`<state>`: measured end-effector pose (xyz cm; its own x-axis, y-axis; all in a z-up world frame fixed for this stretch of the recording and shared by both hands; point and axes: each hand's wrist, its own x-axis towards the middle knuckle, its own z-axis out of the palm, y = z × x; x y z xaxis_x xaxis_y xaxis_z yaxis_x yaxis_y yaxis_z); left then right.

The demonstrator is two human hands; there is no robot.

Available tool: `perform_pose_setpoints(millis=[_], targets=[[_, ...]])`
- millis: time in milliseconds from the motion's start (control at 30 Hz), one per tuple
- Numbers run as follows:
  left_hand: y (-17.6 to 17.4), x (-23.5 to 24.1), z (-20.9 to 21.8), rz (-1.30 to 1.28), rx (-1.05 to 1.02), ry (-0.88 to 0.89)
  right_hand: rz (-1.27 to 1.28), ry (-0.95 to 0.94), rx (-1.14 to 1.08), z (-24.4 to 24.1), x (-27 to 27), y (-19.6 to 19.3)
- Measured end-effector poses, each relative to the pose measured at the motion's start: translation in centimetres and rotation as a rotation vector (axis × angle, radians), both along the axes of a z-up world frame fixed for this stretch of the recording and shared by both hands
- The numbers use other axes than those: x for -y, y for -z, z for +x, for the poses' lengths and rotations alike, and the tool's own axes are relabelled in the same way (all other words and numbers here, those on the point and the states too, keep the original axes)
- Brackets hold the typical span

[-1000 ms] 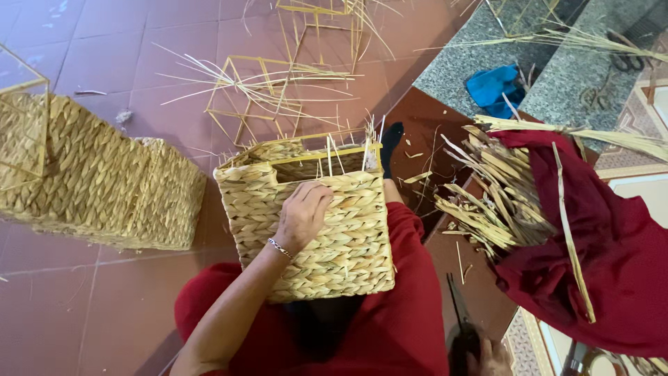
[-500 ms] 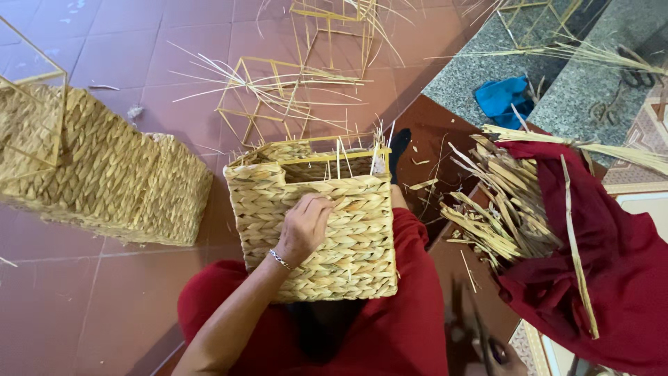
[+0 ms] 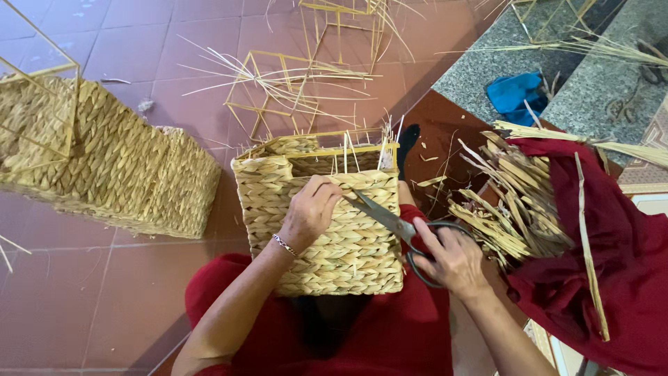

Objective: The person trims protruding straw from a woven basket using shears, then weaves additional straw strips into the basket's rim. The person works on a tiled floor with other basket frames and straw pieces nearby.

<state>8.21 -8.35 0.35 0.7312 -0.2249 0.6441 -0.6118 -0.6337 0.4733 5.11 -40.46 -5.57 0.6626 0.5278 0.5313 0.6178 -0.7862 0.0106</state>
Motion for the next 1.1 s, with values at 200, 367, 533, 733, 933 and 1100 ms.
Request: perform_pose_setpoints(millis=[200,367,533,733,933,1100], targets=[[0.0,0.1,0.1,0.017,0.052,-0.001,0.008,-0.114,0.026,2.8,-1.3,-0.6],[0.1,0.3,0.4,0.000,0.062,-0.003,-0.126,-0.151,0.021,3.9,-1.5,-0.6],[1.0,-0.1,0.9,-0.046,-0.002,-0.029,-0.161,-0.197,0.065,4.0,-1.1,0.7],[0.6,-5.1,3.8,0.051,-0.022,-0.380,0.056,-0.051,-0.051,2.7,0.4,2.2],[-3.0,-4.6,5.8,0.337,0.271,-0.542,0.204,0.092,-0.266,0.8,0.5,2.4],[-1.3,-2.1,6.2,0.266,0.039,-0.269,0.230,0.054,-0.318,-0.4,-0.3,-1.4]])
